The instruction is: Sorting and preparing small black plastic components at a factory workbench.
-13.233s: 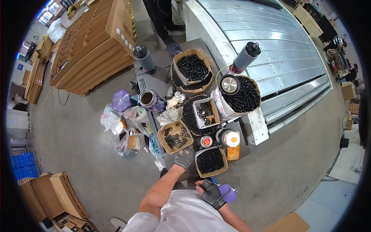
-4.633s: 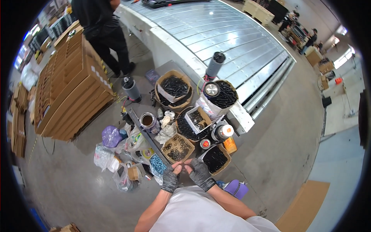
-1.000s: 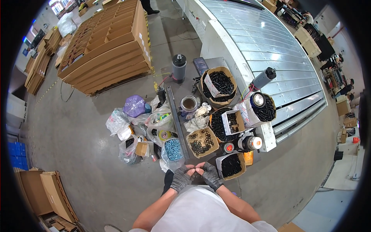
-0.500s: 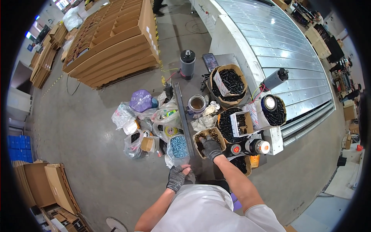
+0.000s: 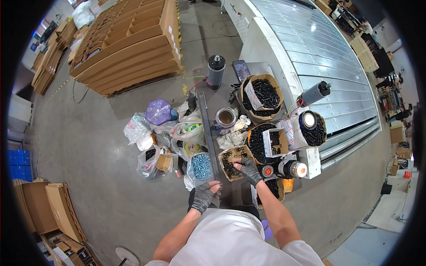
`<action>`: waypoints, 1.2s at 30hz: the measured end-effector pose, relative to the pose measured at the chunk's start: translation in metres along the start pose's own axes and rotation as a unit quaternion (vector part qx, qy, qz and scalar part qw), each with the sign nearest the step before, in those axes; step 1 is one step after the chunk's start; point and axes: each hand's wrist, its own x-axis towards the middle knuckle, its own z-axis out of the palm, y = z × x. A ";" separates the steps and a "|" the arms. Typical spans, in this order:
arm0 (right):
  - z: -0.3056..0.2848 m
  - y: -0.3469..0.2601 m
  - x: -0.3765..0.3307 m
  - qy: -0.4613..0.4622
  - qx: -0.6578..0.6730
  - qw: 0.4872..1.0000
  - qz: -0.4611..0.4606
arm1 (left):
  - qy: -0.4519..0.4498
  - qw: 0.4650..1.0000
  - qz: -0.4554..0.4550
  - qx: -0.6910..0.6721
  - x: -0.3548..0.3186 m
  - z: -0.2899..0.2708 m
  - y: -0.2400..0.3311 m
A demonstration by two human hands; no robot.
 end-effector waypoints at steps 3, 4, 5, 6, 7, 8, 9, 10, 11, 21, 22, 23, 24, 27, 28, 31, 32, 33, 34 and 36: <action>-0.011 -0.022 -0.021 -0.004 0.211 0.975 0.074 | -0.010 0.999 -0.005 -0.035 0.009 0.004 0.004; -0.014 -0.022 -0.027 -0.015 0.347 0.932 0.106 | -0.008 1.000 0.012 -0.020 0.012 0.005 0.005; -0.017 -0.027 -0.032 -0.025 0.477 0.869 0.134 | -0.008 1.000 0.027 -0.003 0.014 0.008 0.008; -0.022 -0.038 -0.038 -0.036 0.498 0.854 0.143 | -0.013 0.999 0.029 0.000 0.014 0.010 0.012; -0.023 -0.038 -0.039 -0.032 0.499 0.855 0.140 | -0.012 0.999 0.034 0.004 0.014 0.012 0.015; -0.022 -0.039 -0.042 -0.035 0.533 0.834 0.139 | -0.010 0.999 0.039 0.010 0.013 0.014 0.020; -0.022 -0.040 -0.045 -0.038 0.565 0.813 0.137 | -0.012 0.999 0.042 0.014 0.015 0.015 0.020; -0.021 -0.041 -0.048 -0.037 0.567 0.812 0.133 | -0.009 0.999 0.048 -0.011 0.017 0.017 0.019; -0.021 -0.046 -0.052 -0.028 0.578 0.806 0.129 | -0.006 0.998 0.052 -0.037 0.017 0.019 0.021; -0.019 -0.070 -0.075 0.006 0.562 0.817 0.129 | -0.005 0.997 0.074 -0.012 0.022 0.029 0.036; -0.017 -0.069 -0.075 0.008 0.565 0.815 0.127 | -0.006 0.997 0.078 -0.002 0.023 0.030 0.037; -0.016 -0.069 -0.075 0.022 0.541 0.831 0.125 | -0.008 0.997 0.081 0.007 0.023 0.033 0.039; -0.016 -0.068 -0.075 0.037 0.517 0.846 0.123 | -0.009 0.997 0.080 0.010 0.024 0.035 0.042; -0.015 -0.071 -0.076 0.066 0.463 0.875 0.125 | -0.004 0.993 0.110 0.051 0.026 0.040 0.045; -0.015 -0.071 -0.075 0.066 0.464 0.874 0.125 | -0.010 0.993 0.108 0.054 0.029 0.039 0.042; -0.012 -0.072 -0.075 0.080 0.448 0.882 0.122 | -0.020 0.995 0.089 0.044 0.035 0.038 0.033; -0.012 -0.072 -0.075 0.089 0.418 0.897 0.111 | -0.027 0.997 0.070 0.029 0.035 0.039 0.033; -0.012 -0.072 -0.076 0.097 0.387 0.911 0.100 | -0.028 0.997 0.069 0.029 0.035 0.040 0.033; -0.012 -0.071 -0.076 0.097 0.387 0.911 0.101 | -0.022 0.997 0.069 0.032 0.034 0.040 0.033; -0.013 -0.073 -0.077 0.105 0.361 0.921 0.102 | -0.017 0.997 0.069 0.034 0.032 0.041 0.037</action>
